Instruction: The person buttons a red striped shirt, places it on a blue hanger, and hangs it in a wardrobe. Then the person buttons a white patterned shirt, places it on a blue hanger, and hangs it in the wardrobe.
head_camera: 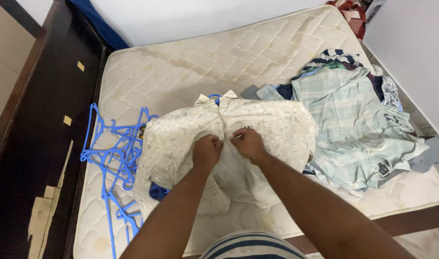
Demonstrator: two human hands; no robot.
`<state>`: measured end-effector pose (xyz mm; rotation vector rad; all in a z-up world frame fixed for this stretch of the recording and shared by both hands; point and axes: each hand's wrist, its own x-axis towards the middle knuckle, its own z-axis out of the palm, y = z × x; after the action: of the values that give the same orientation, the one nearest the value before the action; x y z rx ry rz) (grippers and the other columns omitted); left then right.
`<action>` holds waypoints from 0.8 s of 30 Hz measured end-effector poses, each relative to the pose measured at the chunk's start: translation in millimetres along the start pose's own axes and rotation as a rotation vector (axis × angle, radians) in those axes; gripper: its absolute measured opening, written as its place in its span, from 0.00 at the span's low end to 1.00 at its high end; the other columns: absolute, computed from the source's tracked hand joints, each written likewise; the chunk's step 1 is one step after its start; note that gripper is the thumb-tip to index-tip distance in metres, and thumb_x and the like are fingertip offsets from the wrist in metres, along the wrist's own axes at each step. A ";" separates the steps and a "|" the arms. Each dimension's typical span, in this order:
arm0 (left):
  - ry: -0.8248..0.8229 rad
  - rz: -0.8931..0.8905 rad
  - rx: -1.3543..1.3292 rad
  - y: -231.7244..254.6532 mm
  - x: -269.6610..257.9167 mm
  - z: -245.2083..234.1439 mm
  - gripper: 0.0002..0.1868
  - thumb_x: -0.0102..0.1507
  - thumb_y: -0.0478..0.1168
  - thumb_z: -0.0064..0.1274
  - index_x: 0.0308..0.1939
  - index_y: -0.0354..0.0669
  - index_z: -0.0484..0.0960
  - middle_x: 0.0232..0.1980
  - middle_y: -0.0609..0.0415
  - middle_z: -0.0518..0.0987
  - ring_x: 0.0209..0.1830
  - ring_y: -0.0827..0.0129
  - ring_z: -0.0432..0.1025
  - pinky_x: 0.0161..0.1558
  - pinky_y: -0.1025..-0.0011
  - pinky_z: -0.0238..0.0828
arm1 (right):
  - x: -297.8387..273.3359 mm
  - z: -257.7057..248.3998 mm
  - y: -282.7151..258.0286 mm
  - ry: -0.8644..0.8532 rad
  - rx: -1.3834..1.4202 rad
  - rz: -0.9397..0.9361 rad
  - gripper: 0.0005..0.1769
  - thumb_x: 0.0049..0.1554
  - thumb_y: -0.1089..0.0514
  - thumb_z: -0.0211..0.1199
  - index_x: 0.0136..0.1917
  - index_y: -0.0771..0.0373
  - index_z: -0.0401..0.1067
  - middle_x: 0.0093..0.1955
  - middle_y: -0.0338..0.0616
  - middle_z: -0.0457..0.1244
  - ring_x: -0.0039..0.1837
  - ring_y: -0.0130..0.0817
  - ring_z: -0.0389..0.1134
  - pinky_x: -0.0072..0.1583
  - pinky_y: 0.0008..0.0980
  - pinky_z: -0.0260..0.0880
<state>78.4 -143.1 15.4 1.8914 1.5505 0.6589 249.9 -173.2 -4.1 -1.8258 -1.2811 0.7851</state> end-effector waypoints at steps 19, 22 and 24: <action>-0.088 -0.401 -0.683 -24.6 9.1 31.1 0.06 0.62 0.36 0.60 0.40 0.37 0.87 0.33 0.56 0.81 0.28 0.73 0.67 0.31 0.69 0.65 | -10.1 19.6 14.2 -0.186 0.618 0.340 0.08 0.58 0.60 0.67 0.48 0.67 0.75 0.38 0.38 0.66 0.37 0.25 0.64 0.40 0.28 0.67; -0.098 -0.379 -0.722 -30.0 12.1 32.3 0.06 0.61 0.34 0.60 0.40 0.34 0.87 0.35 0.56 0.83 0.31 0.74 0.71 0.35 0.72 0.69 | -12.7 25.4 14.4 -0.126 0.566 0.301 0.08 0.57 0.60 0.68 0.47 0.67 0.75 0.36 0.38 0.65 0.35 0.25 0.61 0.38 0.29 0.63; -0.094 -0.369 -0.757 -32.7 12.1 35.7 0.08 0.60 0.32 0.60 0.42 0.34 0.86 0.37 0.56 0.84 0.34 0.74 0.73 0.38 0.74 0.71 | -15.4 32.3 14.3 -0.067 0.538 0.265 0.09 0.56 0.59 0.69 0.46 0.67 0.75 0.35 0.39 0.65 0.34 0.25 0.60 0.36 0.30 0.61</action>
<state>83.5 -131.5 -32.9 1.0320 1.2833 0.8198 225.6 -183.2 -32.2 -1.5447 -0.7671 1.2105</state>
